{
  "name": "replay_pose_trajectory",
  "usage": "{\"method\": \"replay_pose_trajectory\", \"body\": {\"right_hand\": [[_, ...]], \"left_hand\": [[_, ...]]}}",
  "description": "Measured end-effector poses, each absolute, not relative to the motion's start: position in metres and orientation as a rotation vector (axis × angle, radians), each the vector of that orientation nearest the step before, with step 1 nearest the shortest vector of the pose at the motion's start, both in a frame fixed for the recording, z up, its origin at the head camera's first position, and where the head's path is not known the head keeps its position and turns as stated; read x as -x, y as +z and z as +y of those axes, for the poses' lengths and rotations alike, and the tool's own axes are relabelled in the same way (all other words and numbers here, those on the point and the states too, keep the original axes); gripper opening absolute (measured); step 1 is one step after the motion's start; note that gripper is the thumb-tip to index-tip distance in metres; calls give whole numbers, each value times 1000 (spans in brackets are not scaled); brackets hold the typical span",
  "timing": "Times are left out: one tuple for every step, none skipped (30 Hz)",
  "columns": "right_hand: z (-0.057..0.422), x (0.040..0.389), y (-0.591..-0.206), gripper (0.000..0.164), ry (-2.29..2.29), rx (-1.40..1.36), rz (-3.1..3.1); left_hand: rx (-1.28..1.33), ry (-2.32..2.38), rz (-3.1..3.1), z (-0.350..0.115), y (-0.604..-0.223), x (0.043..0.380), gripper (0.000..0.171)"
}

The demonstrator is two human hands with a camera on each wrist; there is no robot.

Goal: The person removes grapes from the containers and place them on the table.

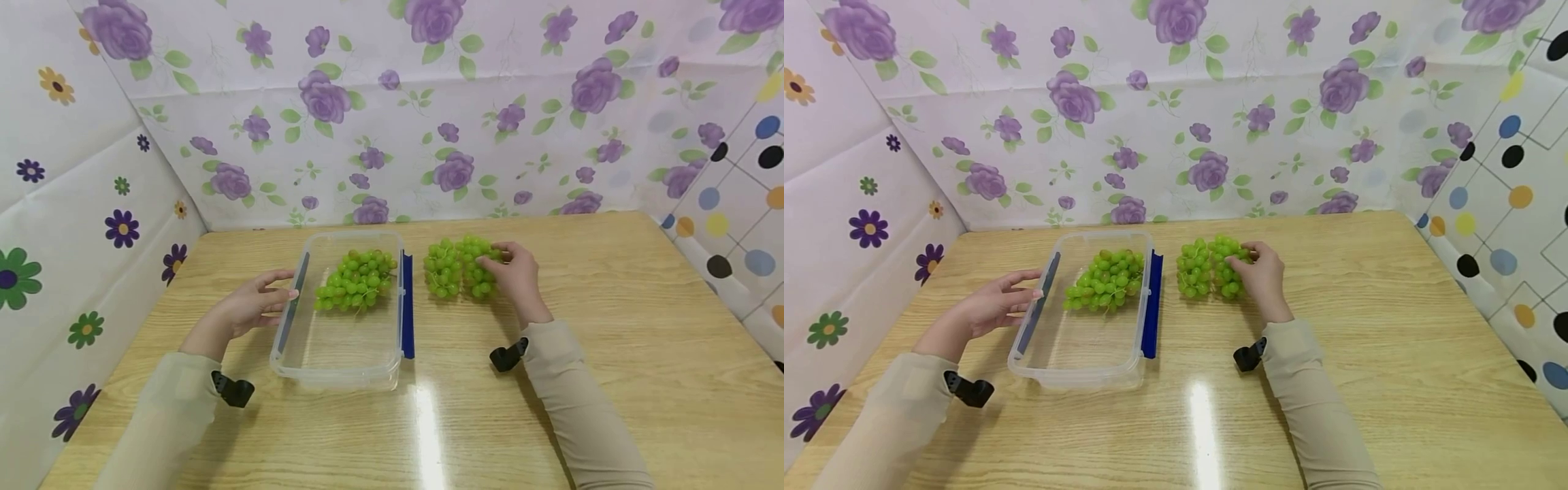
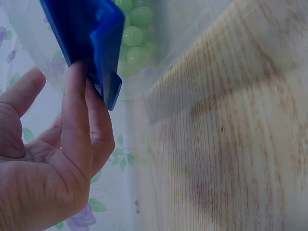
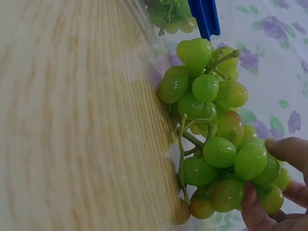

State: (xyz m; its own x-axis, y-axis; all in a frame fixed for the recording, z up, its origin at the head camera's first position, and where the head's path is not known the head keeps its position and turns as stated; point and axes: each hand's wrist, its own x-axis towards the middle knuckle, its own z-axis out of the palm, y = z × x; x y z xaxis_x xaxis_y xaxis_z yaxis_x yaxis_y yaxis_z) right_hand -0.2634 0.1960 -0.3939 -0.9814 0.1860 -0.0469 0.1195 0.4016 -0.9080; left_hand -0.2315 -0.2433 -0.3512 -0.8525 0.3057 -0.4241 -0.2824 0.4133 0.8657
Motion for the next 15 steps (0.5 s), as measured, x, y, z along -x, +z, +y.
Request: {"method": "replay_pose_trajectory", "body": {"right_hand": [[195,263,-394,50,1662,281,-2580],[194,263,-393,50,1657,281,-2586],[194,263,-393,51,1656,280,-2589],[193,264,-393,51,1652,281,-2596],[193,264,-392,52,1649,280,-2602],[192,264,-392,52,1647,278,-2608],[192,264,-392,53,1645,279,-2614],[192,264,-391,53,1648,280,-2617],[192,264,-391,53,1651,280,-2622],[192,264,-391,54,1648,277,-2629],[192,265,-391,54,1649,274,-2634],[192,265,-391,54,1651,272,-2639],[193,265,-391,54,1652,270,-2645],[193,265,-391,54,1645,263,-2655],[194,265,-391,54,1639,256,-2664]], "left_hand": [[-20,1459,2143,-243,-351,231,76],[-21,1458,2145,-243,-351,231,76],[-22,1458,2145,-243,-350,231,76],[-21,1457,2145,-243,-350,231,76],[-22,1457,2145,-243,-350,231,77],[-23,1456,2145,-243,-350,231,77],[-23,1456,2144,-243,-350,231,77],[-22,1456,2143,-243,-350,230,77],[-20,1458,2142,-243,-350,230,77],[-19,1459,2140,-243,-350,230,77],[-19,1461,2138,-243,-350,230,77],[-18,1464,2136,-242,-350,230,77],[-17,1465,2134,-242,-350,230,77],[-16,1469,2131,-242,-349,230,77],[-15,1471,2129,-242,-349,230,77]]}}
